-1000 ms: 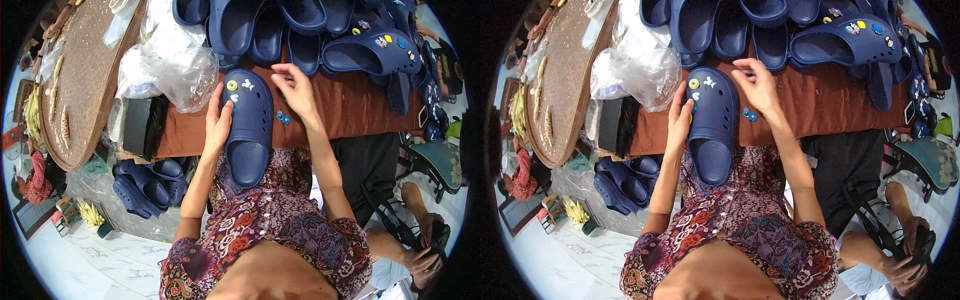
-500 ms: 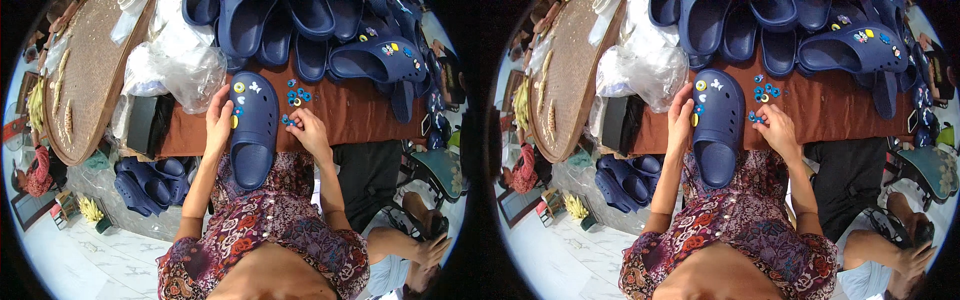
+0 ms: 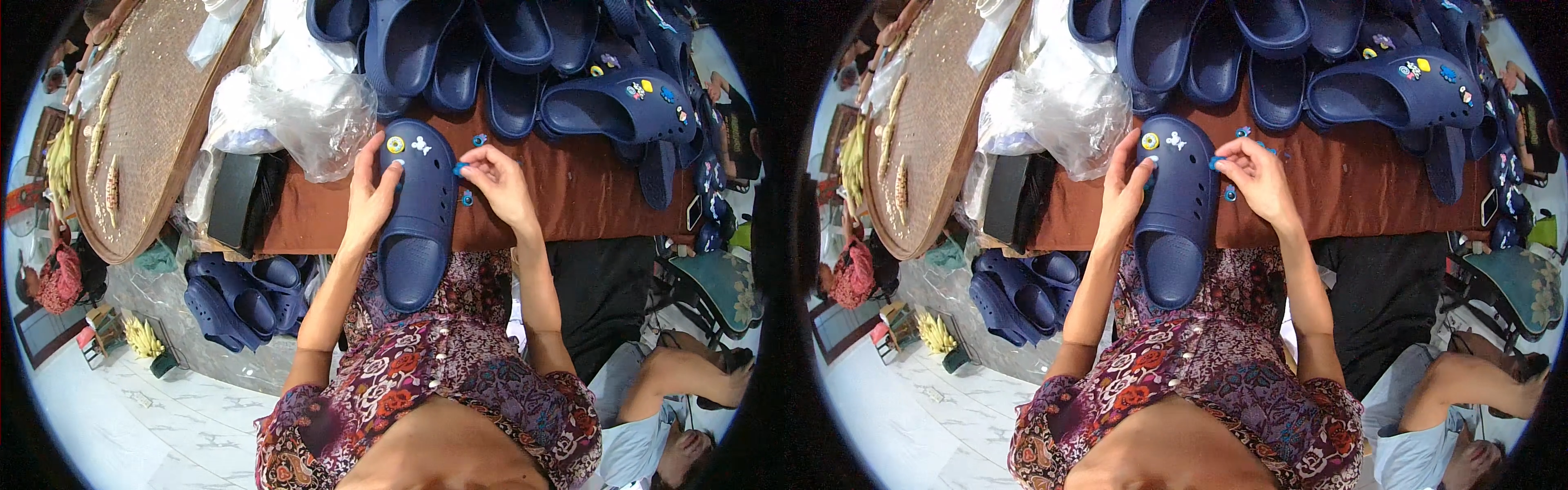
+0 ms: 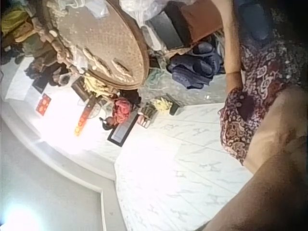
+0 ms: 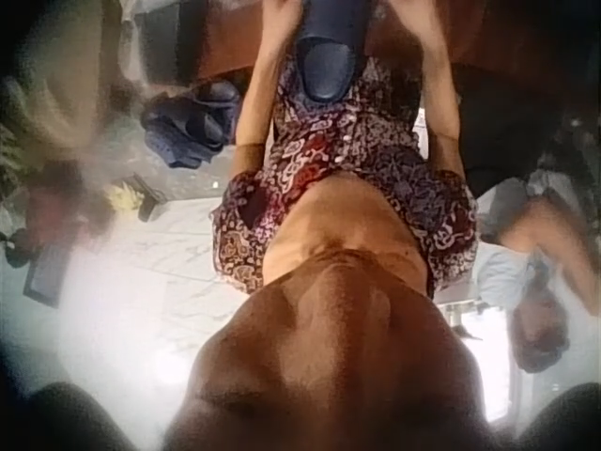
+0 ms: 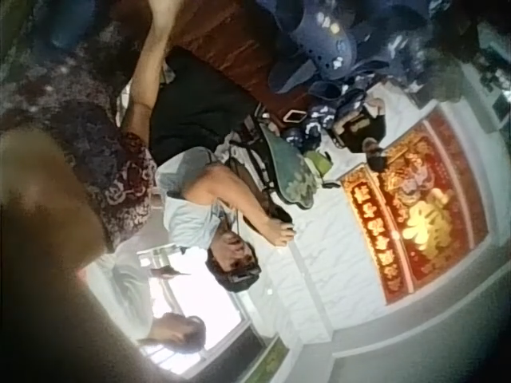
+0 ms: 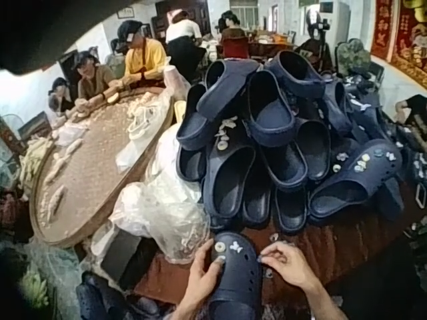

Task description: Inserting decorative charms into the holes of foam clogs.

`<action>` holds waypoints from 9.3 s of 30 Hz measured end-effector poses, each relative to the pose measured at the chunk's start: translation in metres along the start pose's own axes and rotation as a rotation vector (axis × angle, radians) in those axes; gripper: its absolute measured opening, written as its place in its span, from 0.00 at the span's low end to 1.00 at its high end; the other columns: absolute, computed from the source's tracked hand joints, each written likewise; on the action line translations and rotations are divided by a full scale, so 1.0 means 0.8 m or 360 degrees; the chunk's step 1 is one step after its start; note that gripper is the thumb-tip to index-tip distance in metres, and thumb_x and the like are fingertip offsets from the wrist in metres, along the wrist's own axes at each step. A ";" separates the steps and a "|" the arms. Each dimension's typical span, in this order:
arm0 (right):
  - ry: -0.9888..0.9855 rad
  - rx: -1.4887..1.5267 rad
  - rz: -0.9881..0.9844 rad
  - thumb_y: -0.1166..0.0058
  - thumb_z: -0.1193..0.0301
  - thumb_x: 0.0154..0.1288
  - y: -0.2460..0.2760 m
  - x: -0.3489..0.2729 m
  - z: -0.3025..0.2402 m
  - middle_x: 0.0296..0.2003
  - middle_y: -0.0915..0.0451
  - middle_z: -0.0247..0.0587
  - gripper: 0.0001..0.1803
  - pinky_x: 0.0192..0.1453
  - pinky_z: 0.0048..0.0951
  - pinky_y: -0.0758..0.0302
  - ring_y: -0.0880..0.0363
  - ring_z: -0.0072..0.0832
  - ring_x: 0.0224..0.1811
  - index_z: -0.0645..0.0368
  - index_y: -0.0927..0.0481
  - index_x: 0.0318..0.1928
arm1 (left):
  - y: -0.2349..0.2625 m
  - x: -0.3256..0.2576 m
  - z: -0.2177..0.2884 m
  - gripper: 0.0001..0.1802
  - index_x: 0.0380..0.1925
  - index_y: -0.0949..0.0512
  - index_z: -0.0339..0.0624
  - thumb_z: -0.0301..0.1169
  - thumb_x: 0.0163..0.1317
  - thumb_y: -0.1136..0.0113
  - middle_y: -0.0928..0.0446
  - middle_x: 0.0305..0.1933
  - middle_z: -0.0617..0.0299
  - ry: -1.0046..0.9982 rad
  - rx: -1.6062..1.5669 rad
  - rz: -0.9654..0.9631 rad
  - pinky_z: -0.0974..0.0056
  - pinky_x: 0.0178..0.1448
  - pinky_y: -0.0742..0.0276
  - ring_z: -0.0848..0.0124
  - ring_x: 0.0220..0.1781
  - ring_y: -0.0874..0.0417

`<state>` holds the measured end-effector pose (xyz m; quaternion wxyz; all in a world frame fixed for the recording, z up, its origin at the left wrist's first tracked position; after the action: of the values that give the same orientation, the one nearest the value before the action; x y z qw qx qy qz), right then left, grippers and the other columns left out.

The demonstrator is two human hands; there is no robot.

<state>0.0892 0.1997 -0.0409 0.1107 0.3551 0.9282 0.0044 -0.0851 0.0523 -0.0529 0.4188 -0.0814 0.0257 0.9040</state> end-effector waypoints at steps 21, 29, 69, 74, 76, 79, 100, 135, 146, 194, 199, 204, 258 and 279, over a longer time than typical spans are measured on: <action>0.0021 -0.0318 -0.0127 0.32 0.70 0.59 -0.012 0.047 0.010 0.44 0.19 0.43 0.24 0.49 0.26 0.21 0.20 0.25 0.45 0.62 0.24 0.54 | -0.011 0.003 0.004 0.43 0.70 0.42 0.34 0.25 0.55 0.33 0.34 0.67 0.47 -0.0232 0.0607 -0.0023 0.60 0.72 0.36 0.61 0.69 0.32; -0.0056 -0.0215 -0.0370 0.35 0.66 0.62 -0.013 0.052 0.009 0.52 0.24 0.50 0.30 0.53 0.34 0.23 0.23 0.36 0.53 0.62 0.31 0.61 | -0.009 0.002 0.005 0.43 0.70 0.41 0.37 0.27 0.54 0.33 0.34 0.67 0.46 -0.0187 0.0561 -0.0010 0.59 0.71 0.35 0.60 0.68 0.31; -0.0037 -0.0268 0.0676 0.44 0.76 0.68 0.045 -0.042 0.052 0.37 0.19 0.28 0.08 0.39 0.18 0.26 0.25 0.12 0.36 0.60 0.18 0.47 | 0.011 -0.029 0.013 0.31 0.68 0.37 0.35 0.26 0.67 0.41 0.31 0.66 0.50 0.0135 -0.0198 -0.0044 0.62 0.70 0.35 0.65 0.67 0.31; 0.0104 -0.0590 0.0664 0.39 0.78 0.61 0.025 -0.047 0.045 0.38 0.21 0.36 0.11 0.39 0.26 0.23 0.21 0.24 0.34 0.57 0.18 0.45 | 0.009 -0.036 0.019 0.27 0.66 0.34 0.35 0.26 0.68 0.42 0.26 0.60 0.56 0.0154 -0.0199 -0.0016 0.66 0.64 0.31 0.71 0.60 0.26; 0.0272 -0.0972 0.0620 0.36 0.76 0.59 0.021 -0.044 0.037 0.37 0.22 0.38 0.12 0.38 0.30 0.23 0.20 0.29 0.33 0.56 0.19 0.45 | 0.008 -0.037 0.022 0.26 0.65 0.32 0.35 0.26 0.68 0.42 0.25 0.58 0.58 0.0199 -0.0161 -0.0014 0.68 0.61 0.29 0.73 0.57 0.25; 0.0262 -0.1071 0.0607 0.35 0.75 0.58 0.019 -0.039 0.030 0.37 0.22 0.39 0.13 0.39 0.33 0.23 0.20 0.31 0.34 0.56 0.20 0.44 | 0.007 -0.035 0.026 0.25 0.65 0.33 0.33 0.25 0.68 0.45 0.28 0.63 0.53 0.0184 -0.0163 -0.0043 0.63 0.70 0.35 0.67 0.65 0.28; -0.0007 0.0049 0.0148 0.48 0.74 0.72 -0.031 -0.045 0.021 0.36 0.17 0.34 0.09 0.42 0.20 0.24 0.21 0.16 0.37 0.63 0.18 0.48 | 0.004 -0.043 0.004 0.25 0.66 0.34 0.37 0.26 0.70 0.45 0.30 0.64 0.55 -0.0071 0.0277 -0.0046 0.65 0.69 0.34 0.69 0.64 0.28; -0.0170 0.0389 0.0297 0.39 0.74 0.65 -0.007 -0.033 0.038 0.38 0.22 0.33 0.06 0.42 0.19 0.25 0.24 0.18 0.34 0.62 0.20 0.40 | 0.001 -0.047 0.000 0.22 0.59 0.27 0.38 0.24 0.64 0.44 0.31 0.64 0.50 -0.0224 0.0317 0.0106 0.59 0.73 0.40 0.60 0.69 0.32; 0.0160 -0.0853 0.0330 0.37 0.77 0.59 -0.009 -0.064 0.018 0.35 0.23 0.41 0.13 0.39 0.29 0.22 0.21 0.29 0.34 0.61 0.20 0.45 | 0.000 -0.045 0.008 0.25 0.62 0.31 0.34 0.21 0.65 0.43 0.26 0.59 0.57 -0.0122 0.0212 0.0087 0.65 0.68 0.34 0.69 0.62 0.27; -0.0433 0.0341 0.0025 0.25 0.69 0.51 -0.024 -0.049 0.039 0.51 0.27 0.45 0.37 0.53 0.29 0.23 0.25 0.28 0.50 0.63 0.31 0.59 | -0.005 -0.073 0.027 0.35 0.64 0.32 0.44 0.28 0.54 0.34 0.38 0.64 0.42 -0.0361 0.0661 -0.0004 0.49 0.71 0.39 0.49 0.70 0.37; -0.0423 0.0238 -0.0028 0.22 0.66 0.47 -0.023 -0.038 0.043 0.52 0.28 0.47 0.44 0.54 0.34 0.22 0.26 0.33 0.52 0.64 0.32 0.62 | -0.005 -0.073 0.029 0.33 0.64 0.32 0.42 0.29 0.56 0.37 0.39 0.67 0.45 -0.0311 0.0631 0.0024 0.54 0.74 0.43 0.54 0.72 0.38; -0.0403 0.0250 0.0049 0.21 0.66 0.45 -0.014 -0.043 0.033 0.52 0.27 0.49 0.44 0.52 0.33 0.21 0.26 0.32 0.51 0.64 0.33 0.60 | -0.016 -0.067 0.026 0.34 0.63 0.31 0.42 0.28 0.53 0.35 0.37 0.64 0.42 -0.0422 0.0666 0.0025 0.51 0.72 0.41 0.49 0.69 0.37; -0.0183 0.0075 0.0183 0.28 0.60 0.51 -0.047 -0.044 0.058 0.51 0.30 0.55 0.42 0.56 0.36 0.26 0.27 0.40 0.52 0.66 0.36 0.61 | -0.013 -0.069 0.016 0.30 0.66 0.37 0.35 0.23 0.61 0.49 0.40 0.67 0.49 -0.0303 0.0445 -0.0069 0.54 0.73 0.43 0.57 0.69 0.38; -0.0007 -0.0017 0.0208 0.29 0.60 0.54 -0.063 -0.032 0.069 0.49 0.26 0.53 0.39 0.56 0.37 0.25 0.25 0.38 0.52 0.66 0.31 0.60 | -0.010 -0.075 0.009 0.30 0.67 0.37 0.36 0.24 0.63 0.44 0.39 0.67 0.49 -0.0202 0.0384 0.0076 0.55 0.72 0.41 0.58 0.68 0.36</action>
<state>0.0858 0.1412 -0.0941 0.1140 0.4144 0.9028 0.0158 -0.0418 0.0132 -0.0353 0.4048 0.0276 0.1096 0.9074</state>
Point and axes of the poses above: each hand's wrist, its own x-axis towards the middle knuckle, its own y-axis out of the back of the hand, z = x × y, the point moved 2 cm from there along x, towards the middle knuckle
